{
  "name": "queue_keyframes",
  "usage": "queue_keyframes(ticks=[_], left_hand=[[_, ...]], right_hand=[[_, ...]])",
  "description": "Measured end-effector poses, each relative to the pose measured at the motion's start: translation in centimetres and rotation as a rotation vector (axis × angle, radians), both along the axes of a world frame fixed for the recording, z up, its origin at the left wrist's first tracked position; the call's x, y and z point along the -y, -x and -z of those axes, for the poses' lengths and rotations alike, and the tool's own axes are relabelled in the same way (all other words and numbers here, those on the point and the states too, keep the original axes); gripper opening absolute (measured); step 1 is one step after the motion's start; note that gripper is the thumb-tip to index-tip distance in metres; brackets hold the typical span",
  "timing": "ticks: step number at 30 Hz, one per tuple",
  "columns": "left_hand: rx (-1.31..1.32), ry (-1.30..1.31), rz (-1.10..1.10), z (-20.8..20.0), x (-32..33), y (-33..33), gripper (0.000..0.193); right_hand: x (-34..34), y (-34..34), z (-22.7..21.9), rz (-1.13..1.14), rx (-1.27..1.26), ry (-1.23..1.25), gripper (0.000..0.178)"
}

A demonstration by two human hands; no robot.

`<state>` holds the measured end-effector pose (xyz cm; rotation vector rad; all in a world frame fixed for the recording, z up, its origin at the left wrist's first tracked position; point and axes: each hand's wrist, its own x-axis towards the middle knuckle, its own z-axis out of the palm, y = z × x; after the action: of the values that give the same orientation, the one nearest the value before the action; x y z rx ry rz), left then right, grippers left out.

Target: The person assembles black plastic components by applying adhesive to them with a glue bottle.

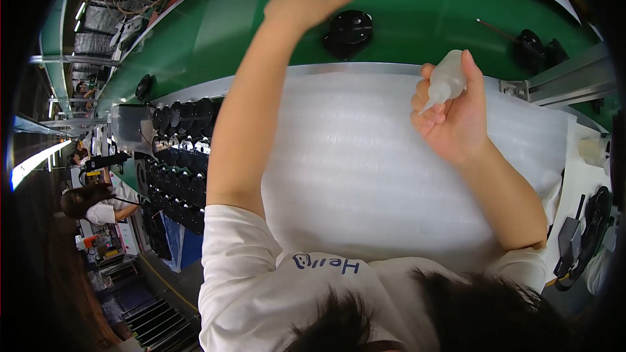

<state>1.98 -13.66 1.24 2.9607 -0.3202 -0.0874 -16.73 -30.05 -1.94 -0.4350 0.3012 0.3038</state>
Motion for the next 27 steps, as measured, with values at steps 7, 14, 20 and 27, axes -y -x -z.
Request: queue_keyframes(ticks=[7, 14, 20, 27], left_hand=[[-0.164, -0.071, -0.048, 1.3, -5.0, -5.5, 0.072], [0.211, 0.231, -0.100, 1.1, -6.4, 0.0, 0.072], [0.262, 1.023, 0.180, 0.0, -5.2, 9.4, 0.065], [0.561, 0.879, 0.736, 1.7, -5.3, 15.9, 0.076]], right_hand=[[-0.5, -0.2, -0.5, 0.067, -0.071, 0.038, 0.047], [-0.4, 0.2, -0.8, 0.025, 0.099, 0.107, 0.049], [0.0, 1.2, -2.7, 0.095, 0.383, 0.292, 0.060], [0.2, 3.9, -5.5, 0.146, 0.635, 0.687, 0.078]])
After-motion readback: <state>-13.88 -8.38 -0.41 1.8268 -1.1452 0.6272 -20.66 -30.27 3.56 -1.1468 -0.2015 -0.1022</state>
